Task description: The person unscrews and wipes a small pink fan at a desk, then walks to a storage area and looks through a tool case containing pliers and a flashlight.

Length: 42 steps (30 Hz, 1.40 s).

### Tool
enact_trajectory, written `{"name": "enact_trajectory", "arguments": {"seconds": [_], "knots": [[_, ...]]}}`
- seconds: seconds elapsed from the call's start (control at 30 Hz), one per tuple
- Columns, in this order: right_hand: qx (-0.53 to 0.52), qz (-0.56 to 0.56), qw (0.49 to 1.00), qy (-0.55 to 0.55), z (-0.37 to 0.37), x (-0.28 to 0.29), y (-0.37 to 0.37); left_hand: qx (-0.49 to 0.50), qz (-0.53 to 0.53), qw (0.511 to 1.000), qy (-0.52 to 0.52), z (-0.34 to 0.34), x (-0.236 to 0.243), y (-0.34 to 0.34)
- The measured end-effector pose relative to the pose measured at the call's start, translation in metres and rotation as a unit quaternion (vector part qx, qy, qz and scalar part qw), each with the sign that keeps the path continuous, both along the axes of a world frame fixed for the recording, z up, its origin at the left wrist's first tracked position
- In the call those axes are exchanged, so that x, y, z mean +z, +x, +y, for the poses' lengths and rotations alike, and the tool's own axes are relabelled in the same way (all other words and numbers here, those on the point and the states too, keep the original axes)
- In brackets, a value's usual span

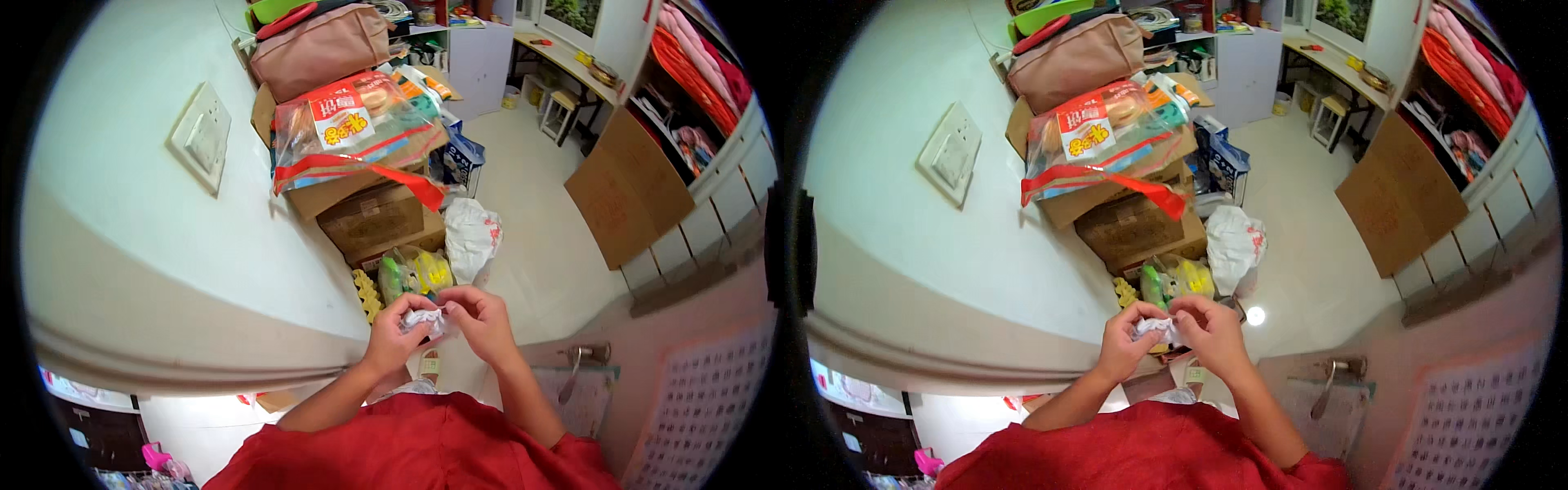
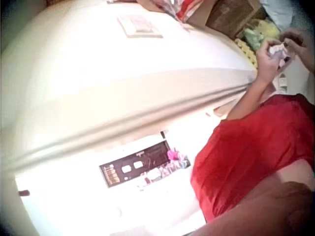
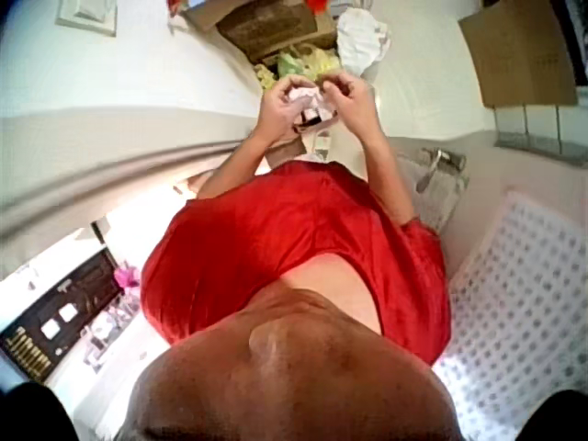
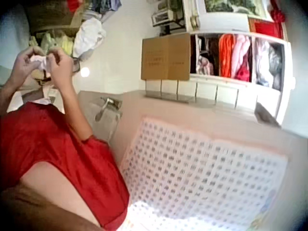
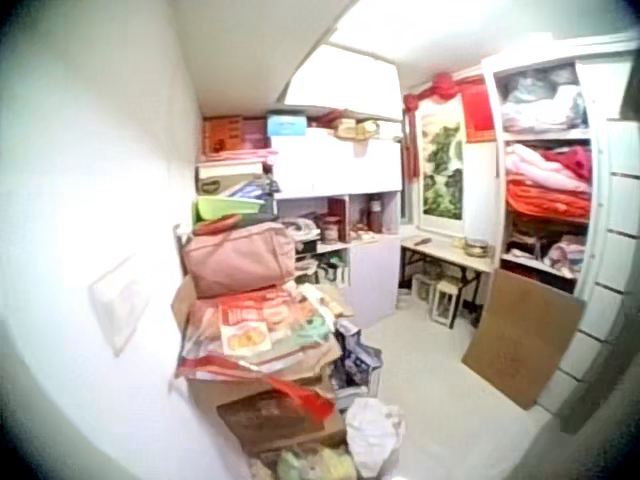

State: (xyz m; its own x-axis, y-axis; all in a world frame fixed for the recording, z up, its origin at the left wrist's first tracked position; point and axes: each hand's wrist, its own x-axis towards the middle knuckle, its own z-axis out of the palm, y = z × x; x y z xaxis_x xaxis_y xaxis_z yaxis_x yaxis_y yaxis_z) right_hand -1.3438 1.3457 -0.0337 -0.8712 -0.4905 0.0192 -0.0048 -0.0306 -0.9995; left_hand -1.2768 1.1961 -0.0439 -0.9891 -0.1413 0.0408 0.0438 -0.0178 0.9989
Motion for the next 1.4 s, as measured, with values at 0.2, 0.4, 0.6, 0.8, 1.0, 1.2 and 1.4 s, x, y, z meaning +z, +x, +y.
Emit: {"name": "enact_trajectory", "arguments": {"seconds": [0.2, 0.4, 0.6, 0.8, 1.0, 1.2, 1.4], "knots": [[0.097, -0.007, 0.994, 0.045, -0.010, 0.006, -0.080, 0.090, -0.012, 0.993, 0.076, 0.003, -0.010, -0.058], [0.169, -0.052, 0.984, 0.039, -0.006, 0.004, -0.182, 0.137, -0.023, 0.986, 0.097, 0.014, -0.016, -0.140], [0.224, -0.090, 0.970, 0.000, 0.050, -0.041, -0.334, 0.189, -0.024, 0.981, 0.039, 0.073, -0.033, -0.271], [0.270, -0.098, 0.956, 0.052, 0.143, -0.067, -0.523, 0.157, -0.031, 0.986, -0.052, 0.166, -0.053, -0.475], [0.192, -0.198, 0.960, -0.039, 0.198, -0.045, -0.704, 0.094, -0.052, 0.993, -0.049, 0.204, -0.028, -0.674], [0.255, -0.187, 0.949, -0.006, 0.165, -0.055, -0.841, 0.141, -0.060, 0.988, -0.026, 0.180, -0.045, -0.789], [0.278, -0.154, 0.947, 0.037, 0.095, -0.048, -0.978, 0.206, -0.022, 0.978, -0.011, 0.124, -0.061, -0.921]]}}
